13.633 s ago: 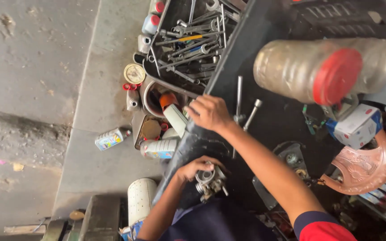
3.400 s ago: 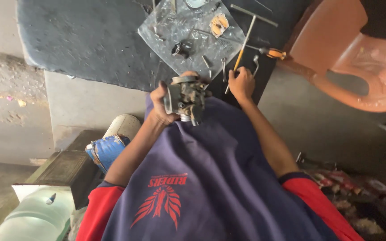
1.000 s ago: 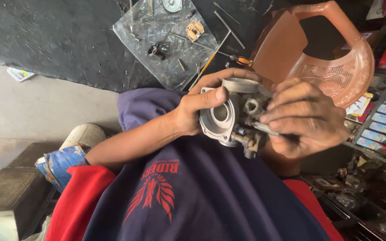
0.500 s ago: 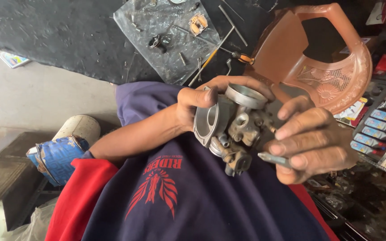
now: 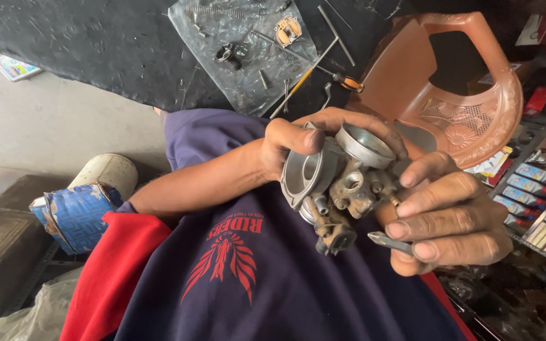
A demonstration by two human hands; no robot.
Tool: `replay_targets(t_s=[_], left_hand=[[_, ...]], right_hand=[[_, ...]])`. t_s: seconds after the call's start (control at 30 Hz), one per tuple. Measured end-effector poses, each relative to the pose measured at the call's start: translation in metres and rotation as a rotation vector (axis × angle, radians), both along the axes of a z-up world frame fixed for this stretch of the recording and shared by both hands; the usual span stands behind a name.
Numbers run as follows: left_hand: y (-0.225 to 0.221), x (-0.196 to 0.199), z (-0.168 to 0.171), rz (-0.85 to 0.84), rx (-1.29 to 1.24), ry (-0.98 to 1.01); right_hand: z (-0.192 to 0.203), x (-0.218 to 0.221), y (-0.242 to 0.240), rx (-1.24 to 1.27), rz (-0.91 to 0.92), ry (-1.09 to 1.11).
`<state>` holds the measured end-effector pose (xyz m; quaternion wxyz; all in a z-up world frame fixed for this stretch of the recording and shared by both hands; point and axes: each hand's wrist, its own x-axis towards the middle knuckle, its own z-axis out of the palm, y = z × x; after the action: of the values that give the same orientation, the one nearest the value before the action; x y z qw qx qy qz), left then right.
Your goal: The person sits holding a motorcycle carburetor and works on it, turning screws by hand, using a screwdriver to loosen and tighten fasteners, reaching for tools on the workbench, and tapping the carburetor body with a hammer while rotating the assembly to access different sides.
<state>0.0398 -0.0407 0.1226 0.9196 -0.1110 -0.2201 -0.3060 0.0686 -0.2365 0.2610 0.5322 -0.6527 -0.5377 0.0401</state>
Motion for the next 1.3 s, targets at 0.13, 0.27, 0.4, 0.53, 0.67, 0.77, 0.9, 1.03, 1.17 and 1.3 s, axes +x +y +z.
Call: replay_targets(t_s=[0.13, 0.27, 0.4, 0.53, 0.67, 0.77, 0.9, 1.03, 1.17, 1.3], left_hand=[[0.003, 0.000, 0.003, -0.017, -0.009, 0.011], [0.006, 0.002, 0.007, -0.026, -0.002, 0.017], [0.003, 0.002, 0.004, 0.002, 0.028, -0.003], [0.003, 0.002, 0.002, 0.046, 0.048, -0.024], [0.002, -0.004, -0.003, 0.060, 0.103, 0.036], [-0.001, -0.008, -0.006, 0.058, 0.140, 0.080], [-0.002, -0.010, -0.008, 0.060, 0.160, 0.102], [-0.002, -0.009, -0.006, 0.066, 0.172, 0.099], [-0.001, -0.009, -0.007, 0.094, 0.201, 0.101], [0.001, -0.010, -0.012, 0.087, 0.224, 0.133]], right_hand=[[-0.002, 0.000, -0.005, -0.002, 0.003, 0.006], [-0.004, -0.001, -0.017, -0.039, 0.013, -0.010], [-0.005, -0.004, -0.015, -0.026, -0.048, -0.012], [0.012, 0.005, -0.008, -0.099, 0.001, -0.075], [0.021, 0.005, -0.001, -0.299, -0.004, -0.217], [0.018, 0.004, 0.004, -0.337, -0.041, -0.276], [0.012, 0.005, 0.002, -0.306, -0.064, -0.297], [0.015, 0.004, 0.003, -0.329, -0.085, -0.305], [0.018, 0.006, 0.009, -0.367, -0.087, -0.296], [0.022, 0.008, 0.011, -0.431, -0.036, -0.268]])
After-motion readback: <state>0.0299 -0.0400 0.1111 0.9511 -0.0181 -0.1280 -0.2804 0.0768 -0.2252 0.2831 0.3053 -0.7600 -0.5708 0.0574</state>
